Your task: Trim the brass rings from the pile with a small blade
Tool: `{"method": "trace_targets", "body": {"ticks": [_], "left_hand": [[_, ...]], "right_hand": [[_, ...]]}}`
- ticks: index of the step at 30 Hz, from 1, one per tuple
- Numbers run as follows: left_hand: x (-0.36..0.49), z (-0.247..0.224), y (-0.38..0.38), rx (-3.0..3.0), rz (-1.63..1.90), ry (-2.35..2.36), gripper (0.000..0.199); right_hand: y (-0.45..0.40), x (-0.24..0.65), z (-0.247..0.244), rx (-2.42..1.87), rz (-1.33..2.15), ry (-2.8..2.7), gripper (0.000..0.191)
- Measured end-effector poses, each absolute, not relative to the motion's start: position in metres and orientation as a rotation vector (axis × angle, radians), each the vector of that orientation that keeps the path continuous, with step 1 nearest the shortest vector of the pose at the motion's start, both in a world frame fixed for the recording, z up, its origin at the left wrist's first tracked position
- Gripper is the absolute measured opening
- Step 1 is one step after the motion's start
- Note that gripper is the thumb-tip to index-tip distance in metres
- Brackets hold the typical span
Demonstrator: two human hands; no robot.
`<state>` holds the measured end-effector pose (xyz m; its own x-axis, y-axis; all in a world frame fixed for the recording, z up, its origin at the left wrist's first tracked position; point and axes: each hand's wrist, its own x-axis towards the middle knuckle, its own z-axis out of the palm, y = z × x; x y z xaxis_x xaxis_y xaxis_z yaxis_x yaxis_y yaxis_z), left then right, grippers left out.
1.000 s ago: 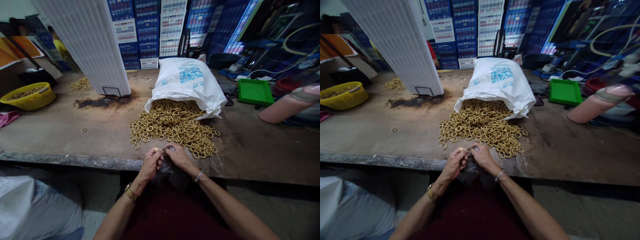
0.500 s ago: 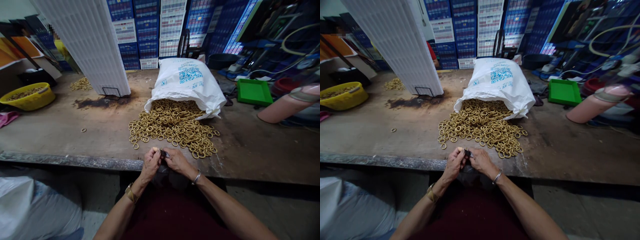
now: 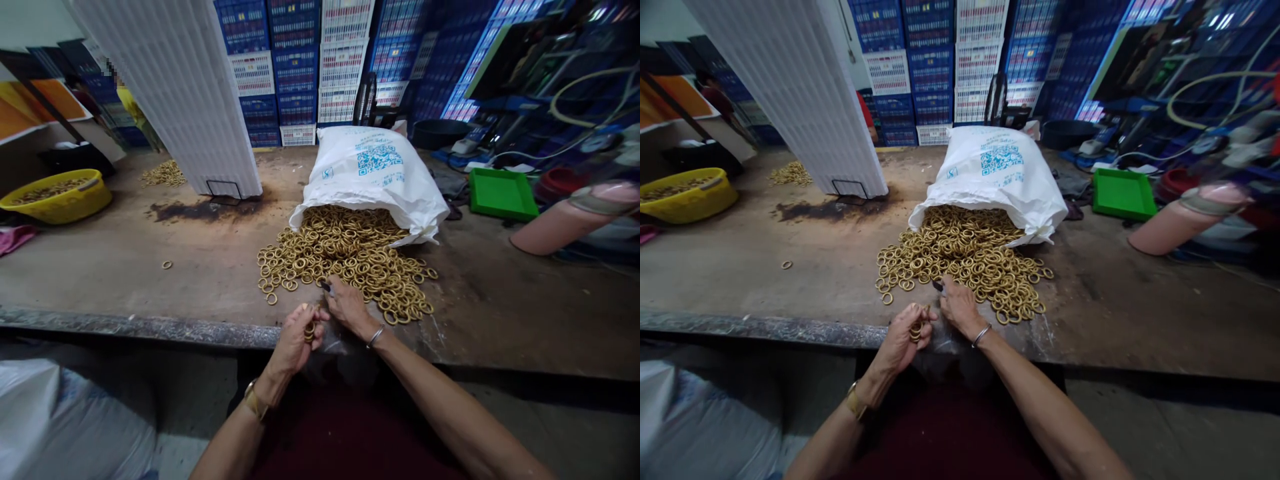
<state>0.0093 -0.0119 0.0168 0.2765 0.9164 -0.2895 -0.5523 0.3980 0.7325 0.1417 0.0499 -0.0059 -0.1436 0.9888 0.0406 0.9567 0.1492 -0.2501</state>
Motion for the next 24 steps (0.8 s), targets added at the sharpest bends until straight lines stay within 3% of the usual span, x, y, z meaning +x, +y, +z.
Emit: {"method": "trace_targets", "body": {"ticks": [3, 13, 24], "left_hand": [[0.008, 0.009, -0.009, 0.479, 1.064, 0.786, 0.026], [0.0, 0.0, 0.0, 0.206, 1.011, 0.683, 0.022], [0.012, 0.008, 0.002, 0.37, 1.092, 0.902, 0.031]], "right_hand": [[0.055, 0.134, -0.005, -1.979, 0.2, -2.216, 0.03], [0.062, 0.136, -0.006, -1.92, 0.272, -2.186, 0.019], [0.028, 0.15, 0.004, -1.375, 0.924, -1.718, 0.008]]}}
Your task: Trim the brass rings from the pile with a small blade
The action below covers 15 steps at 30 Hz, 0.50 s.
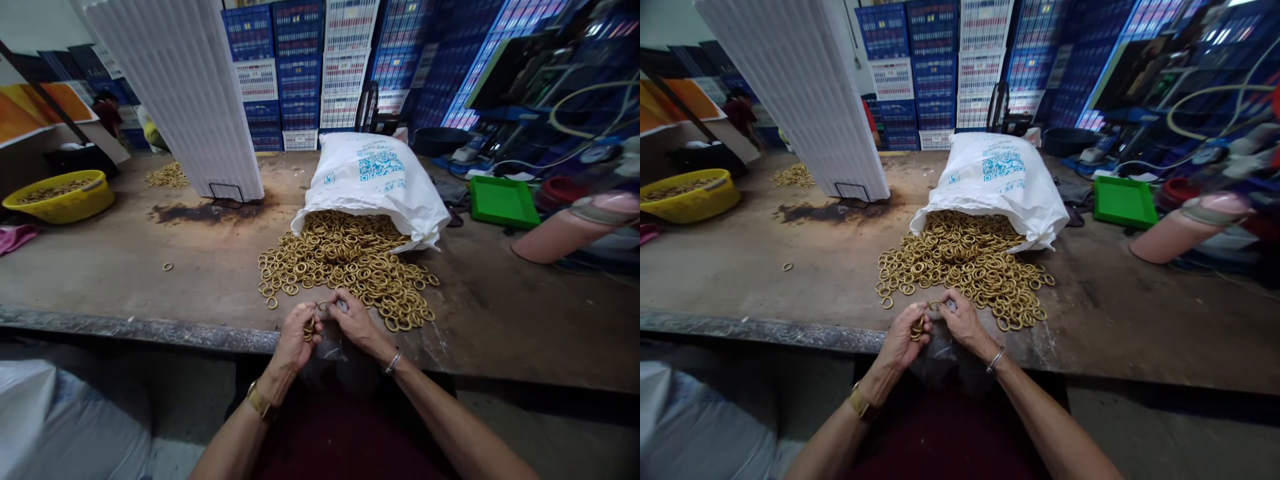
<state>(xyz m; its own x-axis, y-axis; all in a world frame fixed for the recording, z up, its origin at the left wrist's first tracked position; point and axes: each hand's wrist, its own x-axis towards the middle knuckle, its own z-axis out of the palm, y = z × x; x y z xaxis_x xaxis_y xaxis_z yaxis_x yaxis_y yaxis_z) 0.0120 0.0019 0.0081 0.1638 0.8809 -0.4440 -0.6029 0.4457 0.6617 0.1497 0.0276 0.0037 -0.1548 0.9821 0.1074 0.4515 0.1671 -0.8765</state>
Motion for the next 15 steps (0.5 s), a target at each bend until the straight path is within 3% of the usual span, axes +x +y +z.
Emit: {"method": "trace_targets", "body": {"ticks": [15], "left_hand": [[0.0162, 0.002, -0.0021, 0.716, 0.978, 0.992, 0.033]], "right_hand": [[0.0223, 0.1489, 0.0057, -1.409, 1.118, -1.636, 0.016]]}}
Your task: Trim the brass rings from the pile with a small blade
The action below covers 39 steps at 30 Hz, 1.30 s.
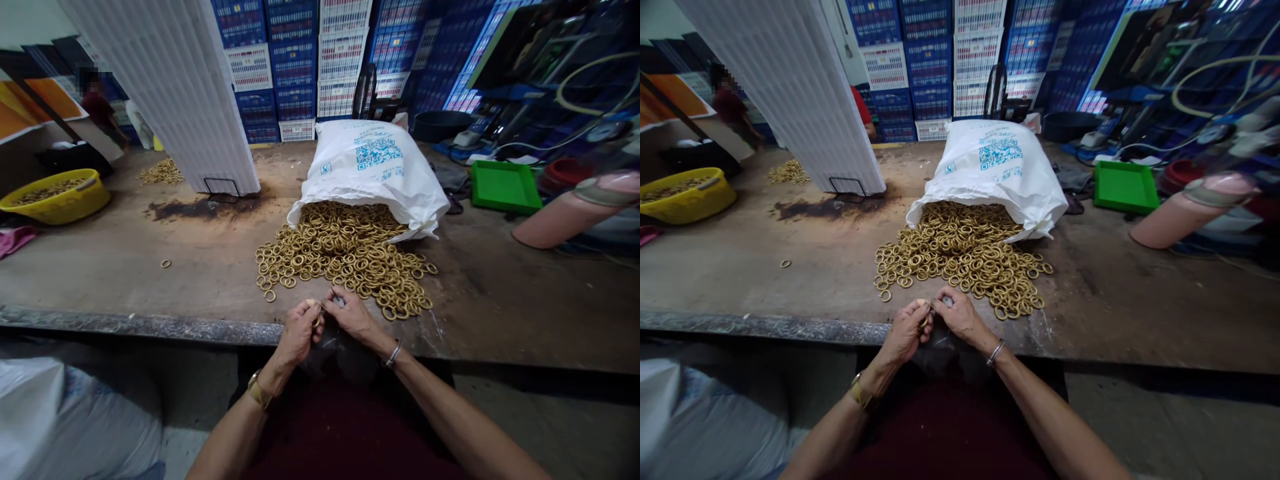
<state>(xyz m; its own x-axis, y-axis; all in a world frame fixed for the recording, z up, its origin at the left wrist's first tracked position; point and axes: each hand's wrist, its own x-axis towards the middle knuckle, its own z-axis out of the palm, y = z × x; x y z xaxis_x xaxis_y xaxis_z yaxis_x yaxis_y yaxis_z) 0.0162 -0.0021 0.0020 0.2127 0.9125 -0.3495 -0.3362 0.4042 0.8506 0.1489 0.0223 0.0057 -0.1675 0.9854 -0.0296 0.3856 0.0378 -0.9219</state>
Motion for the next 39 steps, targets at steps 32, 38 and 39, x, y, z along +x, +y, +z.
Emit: {"method": "trace_targets", "body": {"ticks": [32, 38, 39], "left_hand": [[0.015, -0.007, -0.007, 0.829, 1.104, 1.081, 0.029], [0.013, 0.001, -0.008, 0.763, 1.124, 0.97, 0.028], [0.013, 0.001, -0.007, 0.756, 1.129, 0.959, 0.028]], "right_hand": [[0.012, 0.145, 0.002, -1.657, 0.562, -2.332, 0.019], [0.02, 0.151, 0.002, -1.669, 0.629, -2.277, 0.024], [0.021, 0.151, 0.002, -1.624, 0.649, -2.269, 0.023]]}}
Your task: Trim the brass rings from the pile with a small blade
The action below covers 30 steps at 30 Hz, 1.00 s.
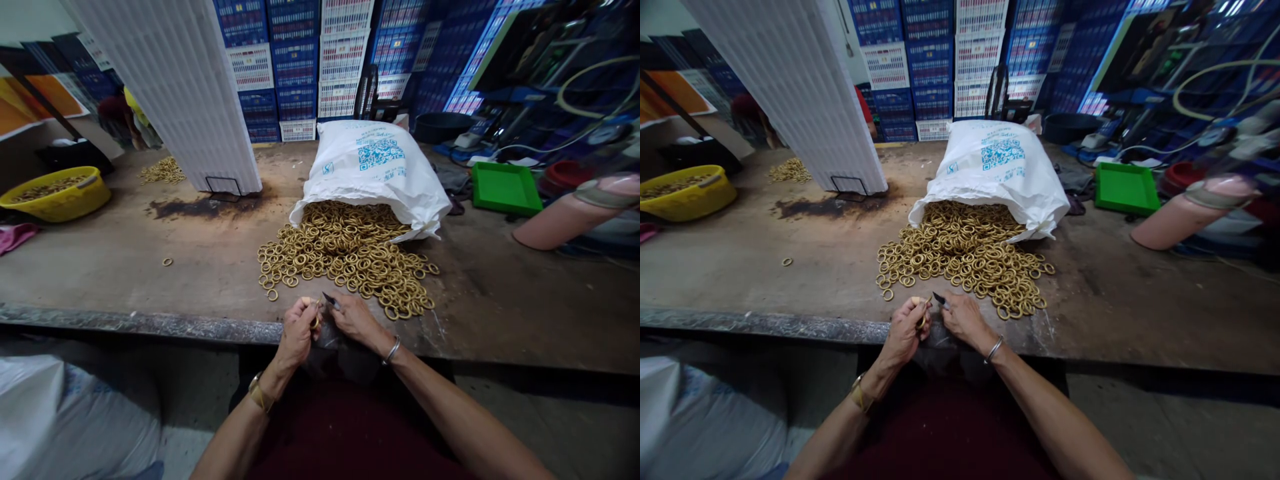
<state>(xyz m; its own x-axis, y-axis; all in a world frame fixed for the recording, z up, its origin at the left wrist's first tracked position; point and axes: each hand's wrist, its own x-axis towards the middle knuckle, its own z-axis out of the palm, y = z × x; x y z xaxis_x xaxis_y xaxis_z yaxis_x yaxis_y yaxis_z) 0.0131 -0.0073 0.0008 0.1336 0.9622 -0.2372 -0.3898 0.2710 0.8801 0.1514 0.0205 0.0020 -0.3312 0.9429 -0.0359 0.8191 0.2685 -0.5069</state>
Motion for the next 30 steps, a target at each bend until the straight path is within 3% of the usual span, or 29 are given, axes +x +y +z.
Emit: {"method": "trace_targets", "body": {"ticks": [9, 22, 30], "left_hand": [[0.013, -0.008, -0.006, 0.802, 1.106, 0.991, 0.031], [0.012, -0.009, -0.006, 0.877, 1.108, 0.983, 0.028], [0.004, 0.006, -0.011, 0.591, 0.967, 0.677, 0.018]], "right_hand": [[0.015, 0.149, 0.002, -1.433, 0.676, -2.29, 0.015], [0.018, 0.151, 0.003, -1.522, 0.672, -2.411, 0.016], [0.029, 0.157, 0.006, -1.891, 0.319, -2.387, 0.018]]}}
